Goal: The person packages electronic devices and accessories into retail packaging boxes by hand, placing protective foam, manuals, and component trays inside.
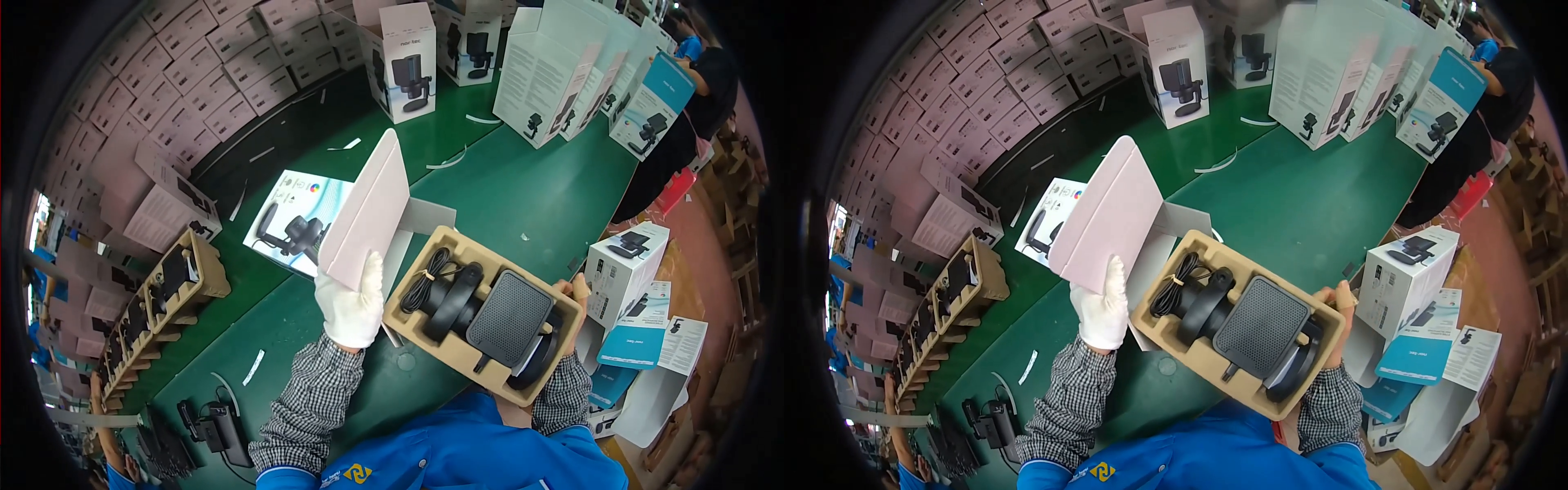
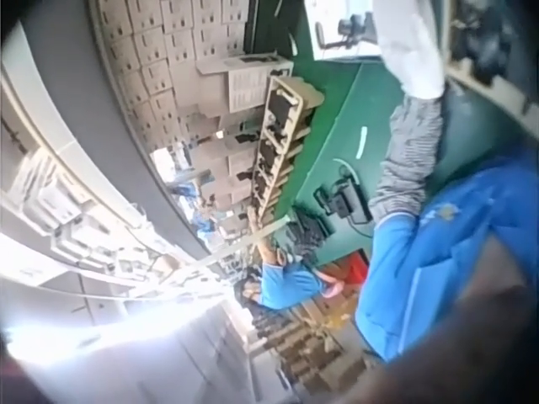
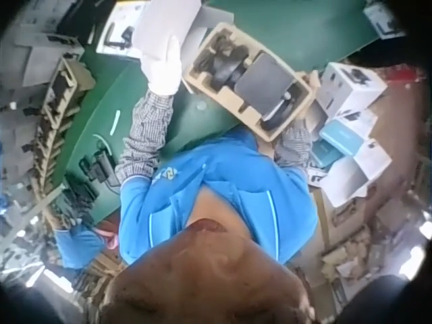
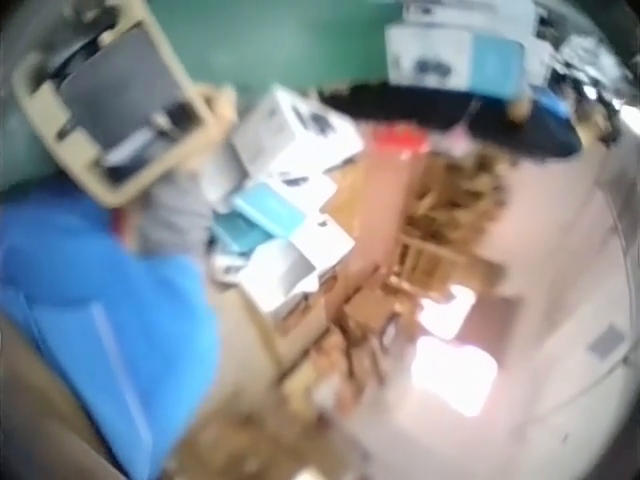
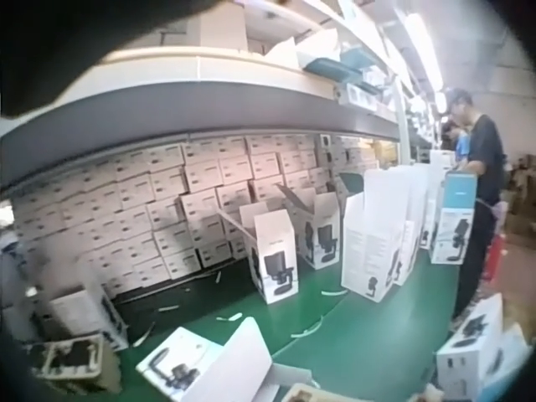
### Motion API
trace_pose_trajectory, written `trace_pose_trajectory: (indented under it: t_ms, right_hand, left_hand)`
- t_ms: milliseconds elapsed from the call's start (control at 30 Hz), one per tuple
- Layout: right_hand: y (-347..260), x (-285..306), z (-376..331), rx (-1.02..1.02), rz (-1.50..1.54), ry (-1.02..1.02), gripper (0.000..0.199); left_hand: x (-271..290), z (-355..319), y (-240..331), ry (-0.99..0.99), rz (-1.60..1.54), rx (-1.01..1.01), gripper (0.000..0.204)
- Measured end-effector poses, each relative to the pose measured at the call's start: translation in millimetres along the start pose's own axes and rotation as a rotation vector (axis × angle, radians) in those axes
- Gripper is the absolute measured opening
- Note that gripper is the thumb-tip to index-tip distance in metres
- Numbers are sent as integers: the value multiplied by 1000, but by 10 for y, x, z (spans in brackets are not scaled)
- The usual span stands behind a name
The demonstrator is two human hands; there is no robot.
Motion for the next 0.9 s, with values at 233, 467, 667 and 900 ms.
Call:
trace_pose_trajectory:
  t_ms: [233,467,667,900]
  right_hand:
    - [-89,-365,96,-2,-49,-40,37]
    - [83,-420,414,9,-78,-11,38]
    - [179,-534,522,-138,-69,-68,41]
    - [36,-425,597,207,-522,101,39]
  left_hand:
    - [-103,-169,153,6,106,-120,43]
    - [-190,-166,249,9,84,-233,41]
    - [-213,-175,-34,102,-36,-161,36]
    - [-355,-235,68,73,80,-352,33]
Point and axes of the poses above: each hand's wrist, its own z-axis towards the middle knuckle, its own x-axis out of the back of the hand, y = z × x, the point moved 6 cm from there along z, towards the middle knuckle, and after that the axes turned 12 degrees about -x, right-handed, at the moved point
